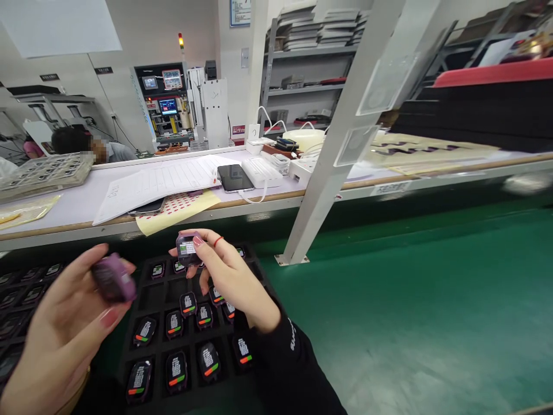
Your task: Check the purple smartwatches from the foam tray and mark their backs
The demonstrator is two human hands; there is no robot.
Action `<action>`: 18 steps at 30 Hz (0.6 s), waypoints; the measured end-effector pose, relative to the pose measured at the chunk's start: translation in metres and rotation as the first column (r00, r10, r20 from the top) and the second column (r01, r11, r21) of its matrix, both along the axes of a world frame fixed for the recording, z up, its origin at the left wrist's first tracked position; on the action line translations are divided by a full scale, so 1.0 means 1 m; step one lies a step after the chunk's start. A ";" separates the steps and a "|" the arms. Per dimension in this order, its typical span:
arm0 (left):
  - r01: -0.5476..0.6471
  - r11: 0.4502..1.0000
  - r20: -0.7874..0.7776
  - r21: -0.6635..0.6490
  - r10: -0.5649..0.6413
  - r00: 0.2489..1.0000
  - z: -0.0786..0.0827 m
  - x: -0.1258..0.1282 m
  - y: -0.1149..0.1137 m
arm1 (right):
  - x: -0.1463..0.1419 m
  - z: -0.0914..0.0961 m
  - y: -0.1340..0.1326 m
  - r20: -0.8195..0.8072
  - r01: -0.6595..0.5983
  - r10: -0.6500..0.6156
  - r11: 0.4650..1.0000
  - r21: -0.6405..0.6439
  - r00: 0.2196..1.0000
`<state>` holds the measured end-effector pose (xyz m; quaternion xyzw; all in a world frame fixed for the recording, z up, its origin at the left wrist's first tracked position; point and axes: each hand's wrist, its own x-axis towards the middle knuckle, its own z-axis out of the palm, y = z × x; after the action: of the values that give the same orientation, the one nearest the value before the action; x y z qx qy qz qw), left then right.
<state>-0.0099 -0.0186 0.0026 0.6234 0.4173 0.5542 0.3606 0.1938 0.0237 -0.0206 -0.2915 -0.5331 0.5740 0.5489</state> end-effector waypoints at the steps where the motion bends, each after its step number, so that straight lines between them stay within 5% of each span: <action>1: 0.004 1.000 0.023 -0.009 -0.003 1.000 -0.002 0.004 0.006 | 0.000 -0.001 0.001 0.001 -0.011 0.011 1.000 -0.005 1.000; 8: 0.046 0.999 0.043 -0.018 -0.045 0.998 -0.021 0.010 0.030 | 0.001 -0.008 0.008 0.057 -0.053 0.055 0.998 -0.032 0.997; 18: 0.088 0.991 0.051 -0.099 -0.083 0.995 -0.023 0.012 0.039 | -0.002 -0.014 0.014 0.027 -0.064 0.065 0.998 -0.022 0.998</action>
<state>0.0019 0.0201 -0.0206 0.6084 0.4093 0.5308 0.4249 0.1922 0.0378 -0.0343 -0.2879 -0.5435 0.5930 0.5197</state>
